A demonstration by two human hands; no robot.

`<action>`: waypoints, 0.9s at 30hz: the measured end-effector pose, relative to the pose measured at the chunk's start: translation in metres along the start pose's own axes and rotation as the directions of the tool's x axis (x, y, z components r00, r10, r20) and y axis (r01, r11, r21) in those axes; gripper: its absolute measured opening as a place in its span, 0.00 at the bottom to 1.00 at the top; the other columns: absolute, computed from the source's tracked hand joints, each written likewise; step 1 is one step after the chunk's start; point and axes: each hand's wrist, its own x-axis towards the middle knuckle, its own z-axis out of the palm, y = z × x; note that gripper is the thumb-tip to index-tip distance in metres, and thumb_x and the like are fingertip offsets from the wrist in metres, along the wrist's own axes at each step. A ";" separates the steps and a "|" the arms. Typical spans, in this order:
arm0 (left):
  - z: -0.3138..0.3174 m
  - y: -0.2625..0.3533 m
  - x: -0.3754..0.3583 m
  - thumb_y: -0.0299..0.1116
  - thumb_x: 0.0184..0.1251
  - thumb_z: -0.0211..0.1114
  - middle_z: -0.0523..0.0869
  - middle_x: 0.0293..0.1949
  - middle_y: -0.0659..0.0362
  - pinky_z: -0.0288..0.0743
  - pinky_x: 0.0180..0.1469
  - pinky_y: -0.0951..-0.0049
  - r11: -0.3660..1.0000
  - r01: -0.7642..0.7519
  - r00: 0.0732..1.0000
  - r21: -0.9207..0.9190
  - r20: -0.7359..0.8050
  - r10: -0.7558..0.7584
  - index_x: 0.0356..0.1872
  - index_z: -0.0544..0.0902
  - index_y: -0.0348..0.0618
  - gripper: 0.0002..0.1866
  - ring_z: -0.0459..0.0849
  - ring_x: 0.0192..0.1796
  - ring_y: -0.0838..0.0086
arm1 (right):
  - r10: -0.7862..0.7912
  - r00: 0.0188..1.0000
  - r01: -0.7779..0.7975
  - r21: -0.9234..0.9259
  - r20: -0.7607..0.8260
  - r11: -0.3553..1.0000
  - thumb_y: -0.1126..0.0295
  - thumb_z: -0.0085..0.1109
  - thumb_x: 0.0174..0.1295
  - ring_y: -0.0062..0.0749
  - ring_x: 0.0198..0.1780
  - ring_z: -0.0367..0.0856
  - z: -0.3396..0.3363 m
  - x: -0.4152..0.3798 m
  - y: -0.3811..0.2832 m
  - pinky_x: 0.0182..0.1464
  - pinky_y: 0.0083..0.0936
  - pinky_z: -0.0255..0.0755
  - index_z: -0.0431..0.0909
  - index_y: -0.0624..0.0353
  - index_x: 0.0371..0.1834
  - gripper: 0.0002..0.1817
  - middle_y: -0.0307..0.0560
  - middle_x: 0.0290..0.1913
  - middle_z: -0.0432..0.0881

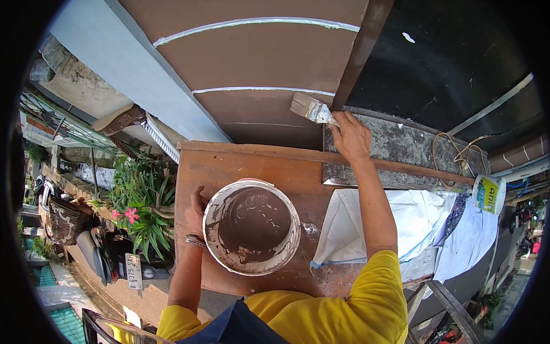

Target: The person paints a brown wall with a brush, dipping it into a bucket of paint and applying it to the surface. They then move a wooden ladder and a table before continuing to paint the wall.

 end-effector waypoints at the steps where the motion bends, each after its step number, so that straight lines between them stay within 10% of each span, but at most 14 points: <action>1: 0.000 0.000 0.000 0.41 0.65 0.71 0.81 0.24 0.62 0.74 0.30 0.62 1.000 -0.001 1.000 -0.002 0.000 0.001 0.68 0.71 0.45 0.32 0.83 0.25 0.62 | 0.004 1.000 -0.004 0.003 0.005 1.000 0.66 0.65 0.63 0.50 0.48 0.86 -0.002 -0.002 0.005 0.52 0.43 0.79 0.81 0.52 0.53 0.16 0.46 0.50 0.85; 7: -0.001 0.003 0.001 0.41 0.65 0.71 0.80 0.23 0.62 0.74 0.30 0.61 1.000 -0.007 1.000 0.005 -0.003 0.007 0.66 0.71 0.44 0.31 0.82 0.25 0.61 | 0.028 1.000 -0.028 0.012 -0.003 1.000 0.66 0.66 0.62 0.50 0.47 0.86 -0.017 -0.022 0.027 0.51 0.43 0.79 0.82 0.53 0.53 0.16 0.47 0.48 0.86; 21: -0.002 0.000 -0.001 0.43 0.66 0.69 0.82 0.23 0.61 0.76 0.31 0.59 0.998 -0.061 0.998 0.003 -0.023 0.061 0.66 0.71 0.44 0.30 0.84 0.26 0.60 | 0.170 0.982 -0.070 0.669 -0.085 0.740 0.66 0.71 0.63 0.39 0.41 0.85 -0.001 -0.026 -0.066 0.45 0.32 0.77 0.82 0.63 0.51 0.17 0.50 0.43 0.87; 27: -0.003 0.003 -0.003 0.40 0.66 0.69 0.82 0.22 0.61 0.75 0.30 0.60 0.992 -0.123 0.989 -0.021 -0.082 0.120 0.65 0.72 0.45 0.29 0.83 0.25 0.60 | 0.074 0.982 -0.026 0.263 -0.176 0.964 0.60 0.70 0.64 0.46 0.41 0.85 -0.083 -0.008 -0.059 0.44 0.39 0.76 0.83 0.58 0.52 0.18 0.45 0.42 0.84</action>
